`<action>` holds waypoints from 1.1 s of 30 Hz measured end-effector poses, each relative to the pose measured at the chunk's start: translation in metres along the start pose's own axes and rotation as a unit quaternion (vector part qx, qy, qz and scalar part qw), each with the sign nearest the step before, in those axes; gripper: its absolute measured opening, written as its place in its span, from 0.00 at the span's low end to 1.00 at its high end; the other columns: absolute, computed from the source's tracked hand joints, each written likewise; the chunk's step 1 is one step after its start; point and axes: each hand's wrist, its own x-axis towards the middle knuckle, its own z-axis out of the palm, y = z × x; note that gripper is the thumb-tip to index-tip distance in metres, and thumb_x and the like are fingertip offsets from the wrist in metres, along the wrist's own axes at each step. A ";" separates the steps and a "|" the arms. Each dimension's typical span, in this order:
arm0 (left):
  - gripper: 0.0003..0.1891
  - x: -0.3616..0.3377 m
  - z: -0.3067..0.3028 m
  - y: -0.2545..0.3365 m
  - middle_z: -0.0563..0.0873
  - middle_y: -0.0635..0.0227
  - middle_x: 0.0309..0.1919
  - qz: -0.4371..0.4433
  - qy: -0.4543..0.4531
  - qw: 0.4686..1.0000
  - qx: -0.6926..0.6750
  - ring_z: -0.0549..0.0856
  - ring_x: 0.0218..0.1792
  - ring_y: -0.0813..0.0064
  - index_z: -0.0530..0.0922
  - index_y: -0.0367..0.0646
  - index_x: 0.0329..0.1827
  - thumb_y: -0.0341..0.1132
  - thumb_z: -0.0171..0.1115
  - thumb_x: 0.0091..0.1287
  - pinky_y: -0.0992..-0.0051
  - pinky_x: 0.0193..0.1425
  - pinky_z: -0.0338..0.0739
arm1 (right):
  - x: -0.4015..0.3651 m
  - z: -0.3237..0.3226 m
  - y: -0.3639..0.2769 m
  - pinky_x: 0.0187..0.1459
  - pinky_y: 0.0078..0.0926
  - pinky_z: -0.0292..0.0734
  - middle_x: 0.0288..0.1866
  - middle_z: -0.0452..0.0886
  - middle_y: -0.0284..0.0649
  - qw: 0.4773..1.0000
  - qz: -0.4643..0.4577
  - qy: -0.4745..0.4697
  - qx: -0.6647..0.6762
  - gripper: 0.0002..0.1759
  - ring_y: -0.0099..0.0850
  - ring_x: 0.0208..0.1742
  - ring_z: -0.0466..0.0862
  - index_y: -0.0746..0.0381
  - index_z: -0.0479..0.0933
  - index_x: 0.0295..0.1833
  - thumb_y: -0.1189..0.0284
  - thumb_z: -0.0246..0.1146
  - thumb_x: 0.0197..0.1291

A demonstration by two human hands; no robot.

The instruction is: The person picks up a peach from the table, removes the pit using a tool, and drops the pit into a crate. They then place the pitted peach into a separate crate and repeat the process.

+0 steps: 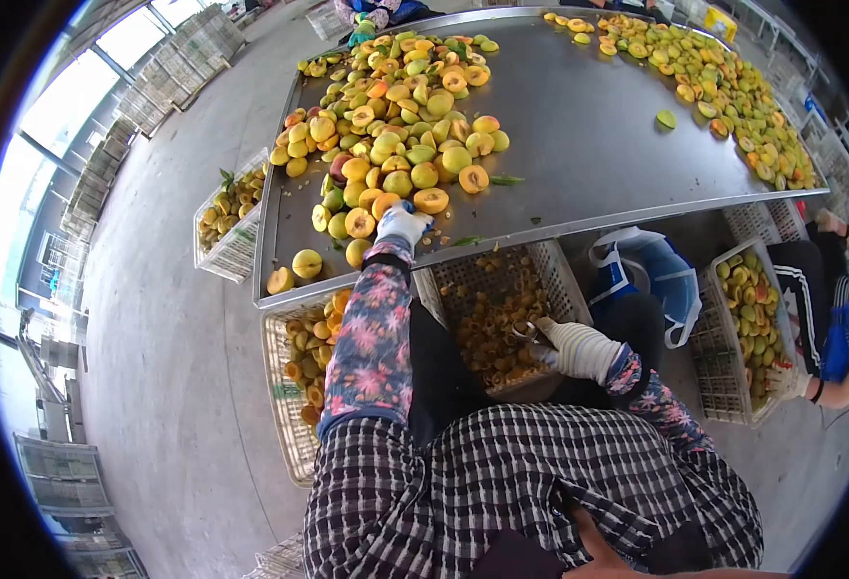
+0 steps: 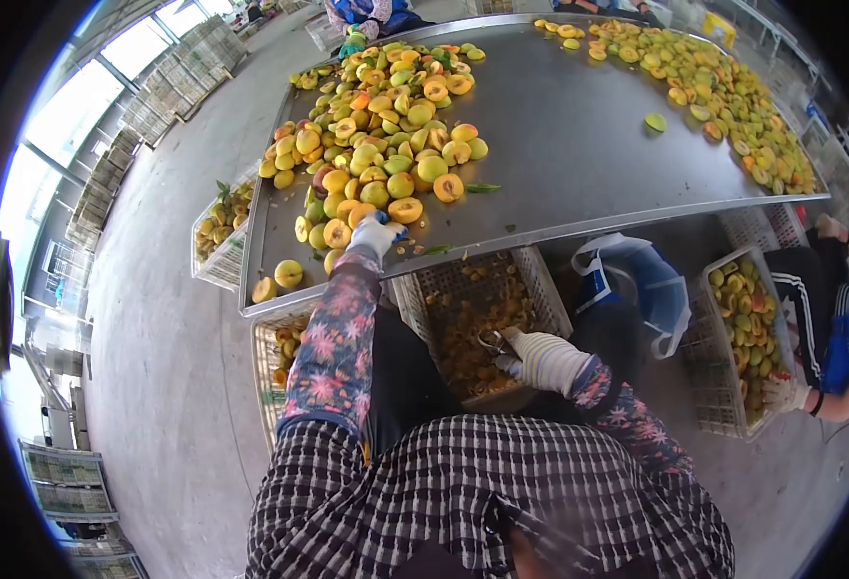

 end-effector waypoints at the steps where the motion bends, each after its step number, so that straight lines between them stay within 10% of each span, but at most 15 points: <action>1: 0.24 -0.002 -0.004 -0.001 0.85 0.58 0.48 -0.026 -0.015 0.992 -0.124 0.84 0.54 0.62 0.79 0.43 0.55 0.48 0.68 0.59 0.63 0.57 0.78 | -0.001 0.000 -0.001 0.47 0.46 0.76 0.41 0.83 0.57 1.000 -0.007 0.012 -0.003 0.25 0.55 0.46 0.82 0.65 0.70 0.59 0.58 0.60 0.66; 4: 0.13 -0.007 0.008 -0.025 0.84 0.69 0.42 -0.055 -0.082 0.713 -0.695 0.84 0.43 0.72 0.80 0.48 0.49 0.42 0.62 0.65 0.67 0.42 0.82 | -0.001 -0.004 -0.004 0.47 0.45 0.76 0.42 0.82 0.58 0.999 -0.012 0.044 0.030 0.24 0.56 0.46 0.82 0.66 0.70 0.59 0.59 0.59 0.66; 7: 0.21 -0.065 -0.018 -0.001 0.83 0.63 0.49 0.028 -0.190 0.526 -0.828 0.83 0.50 0.62 0.75 0.43 0.60 0.44 0.59 0.68 0.54 0.51 0.81 | 0.002 -0.010 -0.014 0.46 0.46 0.76 0.40 0.82 0.58 0.995 -0.022 0.057 0.082 0.23 0.56 0.45 0.82 0.66 0.70 0.57 0.59 0.58 0.67; 14: 0.28 -0.155 0.012 0.060 0.83 0.55 0.50 0.021 -0.303 0.420 -0.855 0.83 0.51 0.57 0.72 0.40 0.64 0.54 0.51 0.72 0.52 0.56 0.79 | 0.021 -0.022 -0.034 0.39 0.47 0.75 0.34 0.80 0.58 0.962 -0.117 0.225 0.097 0.17 0.57 0.38 0.81 0.66 0.69 0.51 0.63 0.58 0.69; 21: 0.25 -0.171 0.047 0.089 0.83 0.57 0.48 0.074 -0.160 0.612 -0.771 0.83 0.50 0.62 0.72 0.36 0.61 0.50 0.47 0.77 0.65 0.55 0.80 | 0.032 -0.027 -0.040 0.36 0.48 0.76 0.30 0.82 0.55 0.958 -0.055 0.273 -0.062 0.17 0.52 0.34 0.84 0.67 0.71 0.47 0.63 0.59 0.67; 22: 0.24 -0.175 0.041 0.092 0.83 0.58 0.48 0.019 -0.187 0.548 -0.815 0.83 0.49 0.64 0.72 0.34 0.60 0.48 0.48 0.77 0.65 0.55 0.80 | 0.032 -0.025 -0.040 0.36 0.50 0.76 0.29 0.82 0.55 0.959 -0.048 0.275 -0.057 0.18 0.54 0.33 0.83 0.68 0.71 0.47 0.61 0.59 0.66; 26: 0.20 -0.164 0.038 0.062 0.84 0.62 0.45 0.089 -0.225 0.657 -0.714 0.85 0.47 0.65 0.76 0.36 0.56 0.45 0.51 0.77 0.69 0.52 0.81 | 0.033 -0.018 -0.028 0.36 0.49 0.75 0.31 0.80 0.57 0.959 -0.142 0.246 0.024 0.18 0.57 0.35 0.81 0.68 0.71 0.50 0.63 0.61 0.66; 28: 0.20 -0.164 0.023 0.031 0.85 0.61 0.45 0.222 0.007 0.837 -0.500 0.85 0.45 0.65 0.78 0.37 0.56 0.45 0.52 0.75 0.70 0.50 0.80 | 0.025 -0.015 -0.021 0.37 0.48 0.75 0.32 0.80 0.57 0.972 -0.101 0.210 0.023 0.18 0.57 0.36 0.81 0.68 0.71 0.49 0.63 0.61 0.66; 31: 0.20 -0.179 -0.025 -0.009 0.85 0.61 0.48 0.045 0.126 0.843 -0.521 0.85 0.47 0.65 0.79 0.38 0.56 0.45 0.51 0.75 0.72 0.51 0.79 | 0.015 -0.019 -0.006 0.38 0.45 0.76 0.33 0.81 0.56 0.984 -0.060 0.169 0.025 0.18 0.55 0.38 0.82 0.68 0.72 0.48 0.62 0.61 0.66; 33: 0.21 -0.197 -0.080 -0.031 0.85 0.55 0.52 -0.008 0.093 0.996 -0.014 0.85 0.49 0.56 0.82 0.41 0.53 0.49 0.57 0.70 0.67 0.53 0.78 | 0.012 -0.013 0.007 0.38 0.44 0.76 0.34 0.81 0.56 0.985 -0.048 0.161 0.031 0.18 0.55 0.38 0.83 0.68 0.72 0.48 0.62 0.61 0.66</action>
